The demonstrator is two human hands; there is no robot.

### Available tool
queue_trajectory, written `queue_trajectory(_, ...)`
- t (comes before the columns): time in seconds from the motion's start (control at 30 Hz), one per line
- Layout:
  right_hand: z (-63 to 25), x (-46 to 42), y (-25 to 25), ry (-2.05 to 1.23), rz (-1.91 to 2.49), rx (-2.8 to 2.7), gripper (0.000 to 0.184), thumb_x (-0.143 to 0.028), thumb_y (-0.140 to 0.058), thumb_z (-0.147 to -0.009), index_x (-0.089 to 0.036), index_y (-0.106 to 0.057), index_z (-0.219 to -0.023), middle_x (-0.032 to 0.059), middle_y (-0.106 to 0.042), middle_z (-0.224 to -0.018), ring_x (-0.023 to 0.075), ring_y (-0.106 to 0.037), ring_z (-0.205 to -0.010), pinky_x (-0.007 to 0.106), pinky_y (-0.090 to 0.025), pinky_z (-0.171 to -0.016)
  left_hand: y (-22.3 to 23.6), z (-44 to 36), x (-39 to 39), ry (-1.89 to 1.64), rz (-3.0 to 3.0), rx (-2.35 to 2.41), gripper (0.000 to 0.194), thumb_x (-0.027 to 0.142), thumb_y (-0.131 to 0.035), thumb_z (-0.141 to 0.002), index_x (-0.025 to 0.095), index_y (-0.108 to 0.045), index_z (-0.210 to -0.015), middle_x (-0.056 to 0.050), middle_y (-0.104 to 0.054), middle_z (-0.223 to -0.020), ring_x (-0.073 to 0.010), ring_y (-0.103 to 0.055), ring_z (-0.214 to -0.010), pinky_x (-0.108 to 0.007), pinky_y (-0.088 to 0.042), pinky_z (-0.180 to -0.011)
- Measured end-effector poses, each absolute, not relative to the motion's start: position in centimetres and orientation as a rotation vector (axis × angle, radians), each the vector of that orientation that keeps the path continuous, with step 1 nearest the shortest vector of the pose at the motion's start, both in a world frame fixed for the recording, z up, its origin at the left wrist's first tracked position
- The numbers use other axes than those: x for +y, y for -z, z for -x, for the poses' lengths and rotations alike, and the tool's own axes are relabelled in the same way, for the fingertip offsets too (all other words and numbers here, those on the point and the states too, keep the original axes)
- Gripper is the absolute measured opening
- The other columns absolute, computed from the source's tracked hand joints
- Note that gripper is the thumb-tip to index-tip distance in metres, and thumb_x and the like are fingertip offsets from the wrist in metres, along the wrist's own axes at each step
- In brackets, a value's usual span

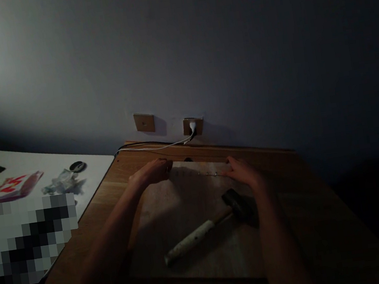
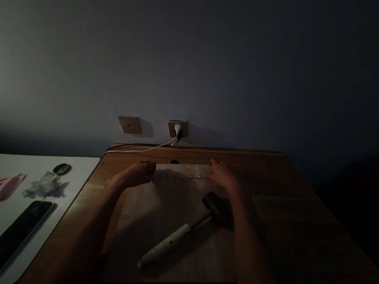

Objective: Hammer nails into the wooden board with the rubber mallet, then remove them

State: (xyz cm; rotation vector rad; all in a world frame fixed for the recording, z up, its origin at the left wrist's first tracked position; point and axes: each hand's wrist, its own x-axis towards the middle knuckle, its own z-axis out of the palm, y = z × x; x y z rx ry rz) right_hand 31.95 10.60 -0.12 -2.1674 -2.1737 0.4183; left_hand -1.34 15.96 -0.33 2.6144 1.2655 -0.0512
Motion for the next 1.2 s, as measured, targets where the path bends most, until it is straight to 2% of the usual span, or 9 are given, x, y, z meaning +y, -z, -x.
queue_trajectory(0.2,-32.6,10.7,0.2,-0.357,2.213,-2.204,0.041,-0.042,-0.052,-0.098,-0.013,-0.058,-0.126,0.0175,-0.073,-0.105,0.0291,-0.068,-0.103,0.035,-0.046,-0.083,0.0,0.8,15.4,0.047,-2.608,1.278,0.022,0.011,-0.059,-0.081,0.02,-0.065,-0.101,-0.005,-0.072,-0.103,-0.0186,-0.067,-0.089,-0.025,-0.048,-0.072)
queue_trajectory(0.37,-32.0,10.6,0.3,-0.374,2.248,-2.208,0.039,-0.04,-0.054,-0.097,-0.012,-0.059,-0.124,0.0213,-0.07,-0.119,0.0329,-0.065,-0.111,0.037,-0.046,-0.085,0.3,0.3,15.3,0.096,-2.67,1.281,0.017,0.013,-0.054,-0.087,0.019,-0.065,-0.098,-0.007,-0.071,-0.101,-0.0194,-0.067,-0.085,-0.026,-0.047,-0.07)
queue_trajectory(0.67,-31.0,10.6,0.3,-0.411,2.233,-2.221,0.028,-0.024,-0.06,-0.092,-0.015,-0.06,-0.119,0.0181,-0.071,-0.116,0.0273,-0.066,-0.107,0.032,-0.045,-0.082,0.1,0.3,15.3,0.039,-2.678,1.246,0.021,0.009,-0.052,-0.086,0.019,-0.064,-0.1,-0.008,-0.07,-0.105,-0.0204,-0.066,-0.089,-0.027,-0.046,-0.071)
queue_trajectory(0.97,-30.8,10.7,0.4,-0.407,2.264,-2.223,0.028,-0.017,-0.056,-0.089,-0.016,-0.059,-0.118,0.0155,-0.073,-0.111,0.0257,-0.068,-0.103,0.031,-0.043,-0.079,-0.2,0.4,15.3,-0.003,-2.665,1.256,0.025,0.006,-0.057,-0.082,0.02,-0.065,-0.1,-0.007,-0.071,-0.101,-0.0199,-0.066,-0.086,-0.026,-0.043,-0.067)
queue_trajectory(1.2,-31.2,10.8,0.7,-0.406,2.208,-2.189,0.021,-0.016,-0.059,-0.085,-0.019,-0.063,-0.105,0.0115,-0.074,-0.1,0.0233,-0.068,-0.093,0.03,-0.043,-0.074,0.0,0.5,15.5,-0.02,-2.653,1.244,0.024,0.008,-0.061,-0.079,0.02,-0.067,-0.099,-0.006,-0.071,-0.102,-0.0182,-0.066,-0.082,-0.025,-0.043,-0.064)
